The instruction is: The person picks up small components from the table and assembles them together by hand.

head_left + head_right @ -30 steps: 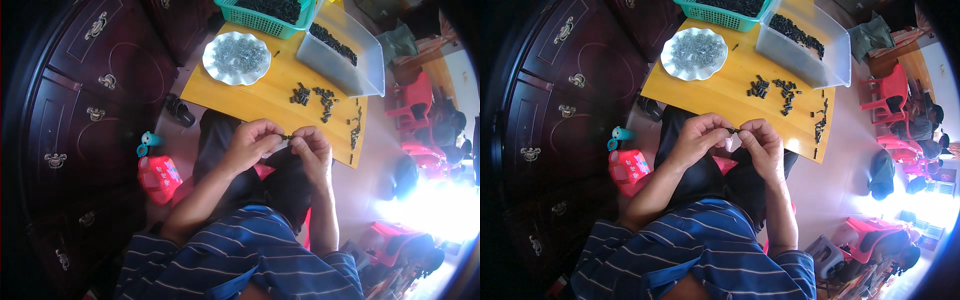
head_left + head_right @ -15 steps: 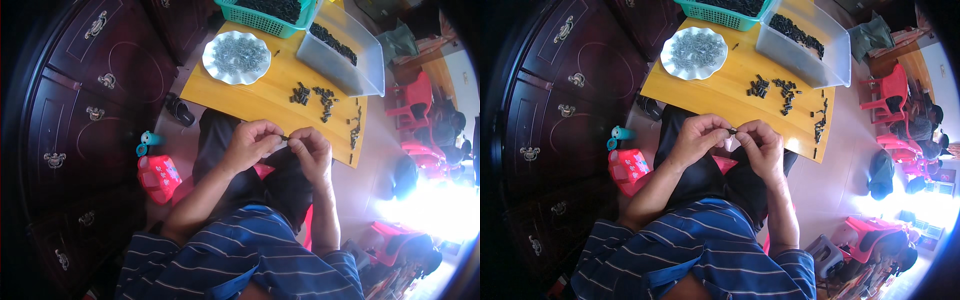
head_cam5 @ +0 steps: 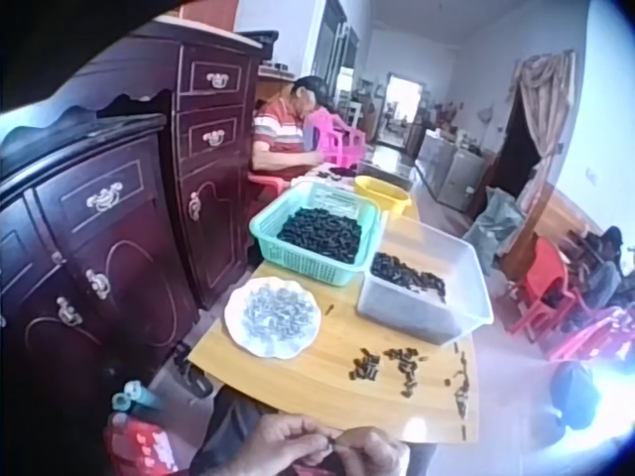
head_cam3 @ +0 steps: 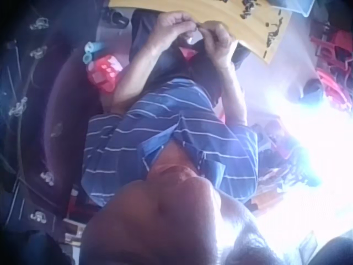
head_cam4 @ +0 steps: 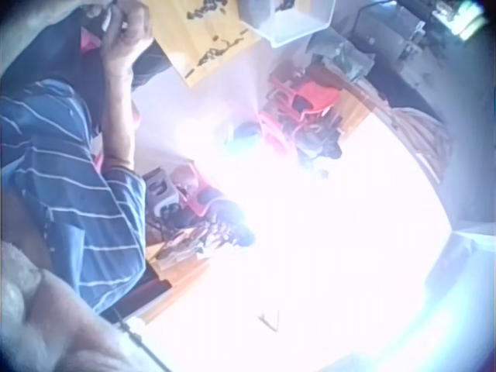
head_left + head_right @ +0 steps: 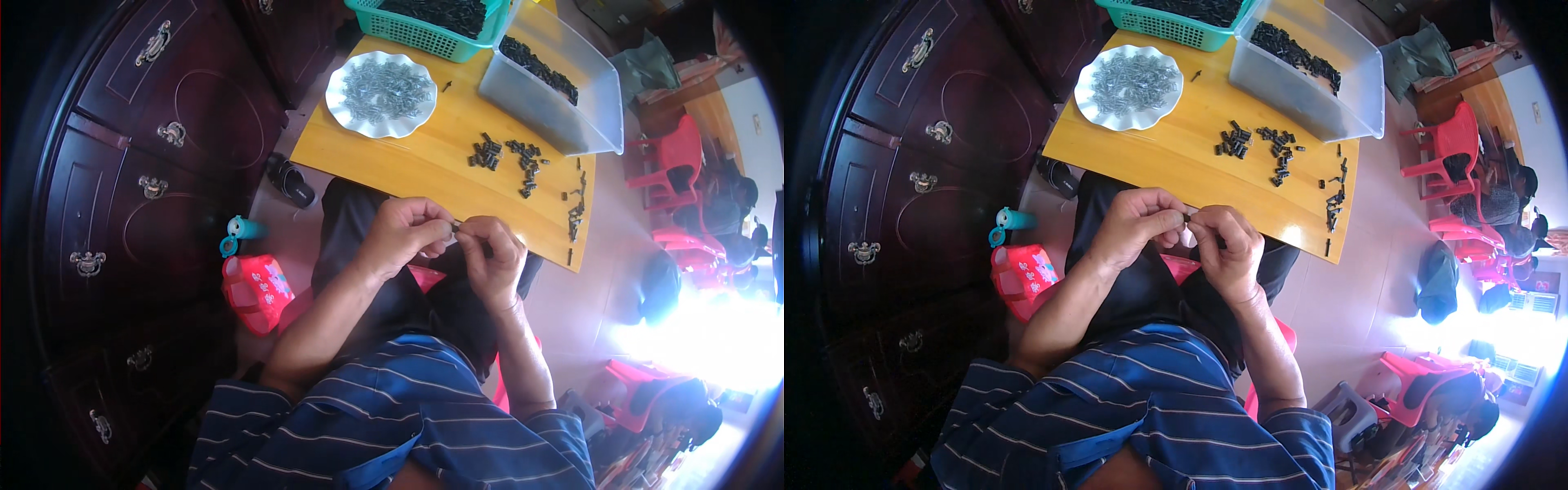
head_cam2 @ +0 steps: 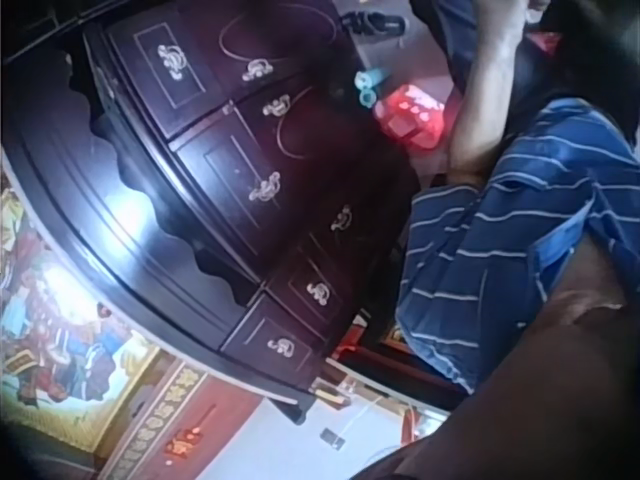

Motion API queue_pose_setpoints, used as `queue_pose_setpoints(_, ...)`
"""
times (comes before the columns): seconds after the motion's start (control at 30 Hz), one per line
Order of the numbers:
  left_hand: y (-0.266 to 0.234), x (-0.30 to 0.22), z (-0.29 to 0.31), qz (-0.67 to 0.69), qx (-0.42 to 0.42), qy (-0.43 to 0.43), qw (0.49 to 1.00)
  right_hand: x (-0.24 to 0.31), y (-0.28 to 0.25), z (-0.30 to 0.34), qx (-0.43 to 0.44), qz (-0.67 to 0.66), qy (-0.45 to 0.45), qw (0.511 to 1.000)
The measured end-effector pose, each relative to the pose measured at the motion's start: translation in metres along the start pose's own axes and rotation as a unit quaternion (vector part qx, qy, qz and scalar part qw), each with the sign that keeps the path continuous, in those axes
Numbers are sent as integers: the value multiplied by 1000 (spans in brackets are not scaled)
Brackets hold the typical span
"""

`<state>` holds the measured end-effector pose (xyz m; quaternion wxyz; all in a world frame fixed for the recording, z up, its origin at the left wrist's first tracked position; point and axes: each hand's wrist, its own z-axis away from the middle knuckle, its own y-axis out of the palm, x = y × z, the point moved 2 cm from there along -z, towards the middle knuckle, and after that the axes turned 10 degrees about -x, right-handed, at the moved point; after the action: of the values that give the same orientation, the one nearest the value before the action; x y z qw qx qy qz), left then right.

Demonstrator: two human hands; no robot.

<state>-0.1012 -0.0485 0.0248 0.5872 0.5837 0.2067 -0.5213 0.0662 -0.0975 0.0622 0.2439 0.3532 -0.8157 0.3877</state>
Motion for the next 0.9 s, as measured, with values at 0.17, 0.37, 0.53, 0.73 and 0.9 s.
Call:
queue_pose_setpoints(0.17,5,-4,3,-41,2,-21,999,-27,-3,15,38,-366,371,852)
queue_pose_setpoints(0.37,15,-7,5,3,46,58,997,-35,3,28,141,-564,474,661)
queue_pose_setpoints(0.53,10,-8,4,-199,-2,211,957,-31,11,33,145,-631,511,566)
queue_pose_setpoints(0.73,19,-17,8,-314,4,352,882,-44,11,42,140,-648,494,563)
queue_pose_setpoints(0.9,20,-18,9,-343,23,376,861,-42,8,39,164,-622,480,597)
